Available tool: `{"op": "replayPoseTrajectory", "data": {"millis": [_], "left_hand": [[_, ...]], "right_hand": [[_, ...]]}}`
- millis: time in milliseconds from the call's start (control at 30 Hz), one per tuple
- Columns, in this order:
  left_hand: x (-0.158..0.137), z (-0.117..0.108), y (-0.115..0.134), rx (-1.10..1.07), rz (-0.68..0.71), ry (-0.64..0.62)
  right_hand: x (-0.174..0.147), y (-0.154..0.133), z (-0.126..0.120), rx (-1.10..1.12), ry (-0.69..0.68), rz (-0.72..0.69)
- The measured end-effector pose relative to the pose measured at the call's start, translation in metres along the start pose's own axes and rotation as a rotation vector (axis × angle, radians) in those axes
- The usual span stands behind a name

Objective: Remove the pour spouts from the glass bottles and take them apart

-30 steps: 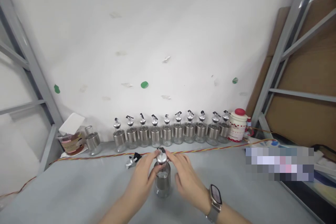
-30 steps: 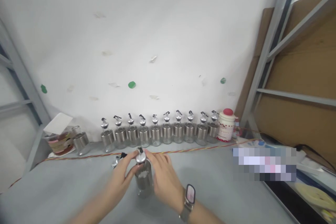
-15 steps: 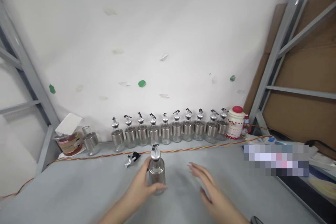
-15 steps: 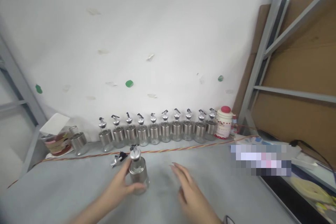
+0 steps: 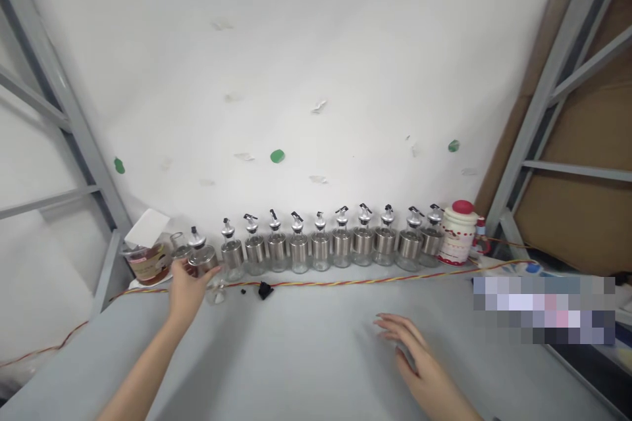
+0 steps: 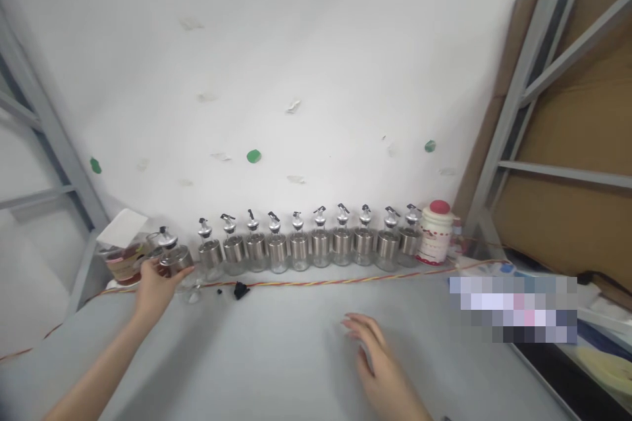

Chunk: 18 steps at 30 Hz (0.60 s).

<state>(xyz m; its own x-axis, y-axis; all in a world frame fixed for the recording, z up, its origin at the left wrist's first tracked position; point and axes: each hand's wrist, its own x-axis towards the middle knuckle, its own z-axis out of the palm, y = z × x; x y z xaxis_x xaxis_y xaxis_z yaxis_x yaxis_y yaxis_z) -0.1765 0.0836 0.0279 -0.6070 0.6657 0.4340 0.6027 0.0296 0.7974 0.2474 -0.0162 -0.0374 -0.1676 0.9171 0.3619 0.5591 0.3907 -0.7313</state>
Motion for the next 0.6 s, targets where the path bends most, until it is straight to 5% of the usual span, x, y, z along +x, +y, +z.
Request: {"op": "replayPoseTrajectory", "data": {"millis": [267, 600], "left_hand": [[0.027, 0.018, -0.03, 0.095, -0.034, -0.043], [0.024, 0.019, -0.049, 0.21, 0.117, -0.245]], "right_hand": [[0.0, 0.005, -0.001, -0.108, -0.013, 0.005], [0.001, 0.005, -0.003, -0.17, 0.026, -0.021]]}}
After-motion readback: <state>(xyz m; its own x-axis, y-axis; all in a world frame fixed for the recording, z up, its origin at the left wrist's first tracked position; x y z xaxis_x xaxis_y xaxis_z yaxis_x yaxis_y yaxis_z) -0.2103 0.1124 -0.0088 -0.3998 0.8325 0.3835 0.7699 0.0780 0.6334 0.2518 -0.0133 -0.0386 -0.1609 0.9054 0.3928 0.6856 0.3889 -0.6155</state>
